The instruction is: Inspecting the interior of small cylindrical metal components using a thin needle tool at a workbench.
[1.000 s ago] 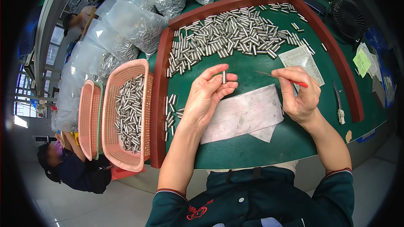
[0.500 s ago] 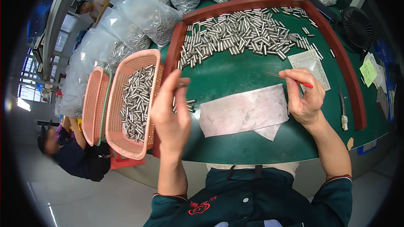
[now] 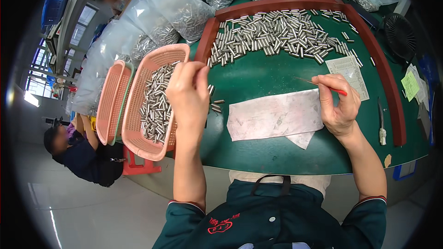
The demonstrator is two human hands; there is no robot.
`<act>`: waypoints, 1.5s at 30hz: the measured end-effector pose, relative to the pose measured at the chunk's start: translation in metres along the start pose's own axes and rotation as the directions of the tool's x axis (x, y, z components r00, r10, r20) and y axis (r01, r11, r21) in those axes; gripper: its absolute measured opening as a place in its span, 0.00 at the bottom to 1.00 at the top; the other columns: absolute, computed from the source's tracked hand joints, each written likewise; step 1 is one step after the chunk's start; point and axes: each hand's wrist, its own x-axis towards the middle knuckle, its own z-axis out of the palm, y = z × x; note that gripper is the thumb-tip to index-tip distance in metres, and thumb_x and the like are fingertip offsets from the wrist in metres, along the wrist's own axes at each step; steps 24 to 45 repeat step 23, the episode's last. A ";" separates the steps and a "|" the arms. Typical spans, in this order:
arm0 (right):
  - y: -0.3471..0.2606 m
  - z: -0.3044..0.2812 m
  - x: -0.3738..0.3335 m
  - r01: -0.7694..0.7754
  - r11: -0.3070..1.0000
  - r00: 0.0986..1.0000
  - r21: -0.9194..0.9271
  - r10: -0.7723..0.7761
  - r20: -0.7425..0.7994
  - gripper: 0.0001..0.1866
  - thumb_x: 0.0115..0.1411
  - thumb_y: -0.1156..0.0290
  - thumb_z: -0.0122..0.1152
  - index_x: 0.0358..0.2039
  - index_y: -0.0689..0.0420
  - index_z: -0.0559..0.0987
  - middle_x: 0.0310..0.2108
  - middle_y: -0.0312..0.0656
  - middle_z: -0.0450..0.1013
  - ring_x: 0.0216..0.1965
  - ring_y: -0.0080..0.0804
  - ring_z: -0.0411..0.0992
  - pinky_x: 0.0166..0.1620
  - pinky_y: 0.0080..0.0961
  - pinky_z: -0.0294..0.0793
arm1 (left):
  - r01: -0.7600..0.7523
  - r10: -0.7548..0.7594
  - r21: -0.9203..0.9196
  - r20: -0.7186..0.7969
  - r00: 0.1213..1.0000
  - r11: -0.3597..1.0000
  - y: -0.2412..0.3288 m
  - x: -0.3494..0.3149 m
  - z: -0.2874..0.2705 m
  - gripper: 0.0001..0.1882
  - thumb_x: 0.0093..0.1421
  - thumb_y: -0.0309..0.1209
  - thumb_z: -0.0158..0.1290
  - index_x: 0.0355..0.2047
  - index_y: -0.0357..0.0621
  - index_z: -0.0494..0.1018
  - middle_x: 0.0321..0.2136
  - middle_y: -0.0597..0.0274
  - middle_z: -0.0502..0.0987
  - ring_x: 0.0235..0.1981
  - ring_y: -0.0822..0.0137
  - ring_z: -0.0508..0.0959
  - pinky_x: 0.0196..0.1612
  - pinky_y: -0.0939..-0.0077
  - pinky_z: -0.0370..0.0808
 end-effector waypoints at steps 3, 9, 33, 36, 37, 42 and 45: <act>0.000 0.000 0.000 0.003 1.000 1.000 -0.003 -0.003 -0.007 0.11 0.45 0.89 0.57 0.29 0.64 0.70 0.22 0.45 0.72 0.21 0.35 0.72 0.23 0.22 0.70 | 0.022 -0.023 0.028 0.041 0.999 0.999 -0.005 0.011 0.032 0.04 0.47 0.25 0.55 0.20 0.37 0.72 0.20 0.52 0.71 0.22 0.54 0.72 0.25 0.64 0.67; 0.000 0.002 0.000 0.008 1.000 1.000 -0.009 -0.008 -0.015 0.10 0.45 0.88 0.57 0.29 0.64 0.70 0.21 0.45 0.71 0.20 0.35 0.72 0.22 0.22 0.70 | -0.015 0.000 0.219 0.068 0.998 0.976 -0.031 0.020 0.080 0.06 0.43 0.25 0.57 0.19 0.35 0.72 0.22 0.48 0.71 0.27 0.49 0.73 0.30 0.59 0.69; 0.002 0.000 0.000 0.051 0.998 0.999 -0.019 -0.052 -0.003 0.11 0.43 0.88 0.58 0.28 0.64 0.71 0.19 0.44 0.70 0.19 0.34 0.71 0.20 0.21 0.68 | 0.236 -0.252 0.102 0.180 0.951 0.966 -0.032 0.032 0.081 0.03 0.44 0.25 0.54 0.21 0.39 0.74 0.28 0.43 0.75 0.30 0.46 0.75 0.34 0.64 0.72; 0.002 0.000 0.000 0.051 0.998 0.999 -0.019 -0.052 -0.003 0.11 0.43 0.88 0.58 0.28 0.64 0.71 0.19 0.44 0.70 0.19 0.34 0.71 0.20 0.21 0.68 | 0.236 -0.252 0.102 0.180 0.951 0.966 -0.032 0.032 0.081 0.03 0.44 0.25 0.54 0.21 0.39 0.74 0.28 0.43 0.75 0.30 0.46 0.75 0.34 0.64 0.72; 0.002 0.000 0.000 0.051 0.998 0.999 -0.019 -0.052 -0.003 0.11 0.43 0.88 0.58 0.28 0.64 0.71 0.19 0.44 0.70 0.19 0.34 0.71 0.20 0.21 0.68 | 0.236 -0.252 0.102 0.180 0.951 0.966 -0.032 0.032 0.081 0.03 0.44 0.25 0.54 0.21 0.39 0.74 0.28 0.43 0.75 0.30 0.46 0.75 0.34 0.64 0.72; 0.002 0.000 0.000 0.051 0.998 0.999 -0.019 -0.052 -0.003 0.11 0.43 0.88 0.58 0.28 0.64 0.71 0.19 0.44 0.70 0.19 0.34 0.71 0.20 0.21 0.68 | 0.236 -0.252 0.102 0.180 0.951 0.966 -0.032 0.032 0.081 0.03 0.44 0.25 0.54 0.21 0.39 0.74 0.28 0.43 0.75 0.30 0.46 0.75 0.34 0.64 0.72; 0.002 0.000 0.000 0.051 0.998 0.999 -0.019 -0.052 -0.003 0.11 0.43 0.88 0.58 0.28 0.64 0.71 0.19 0.44 0.70 0.19 0.34 0.71 0.20 0.21 0.68 | 0.236 -0.252 0.102 0.180 0.951 0.966 -0.032 0.032 0.081 0.03 0.44 0.25 0.54 0.21 0.39 0.74 0.28 0.43 0.75 0.30 0.46 0.75 0.34 0.64 0.72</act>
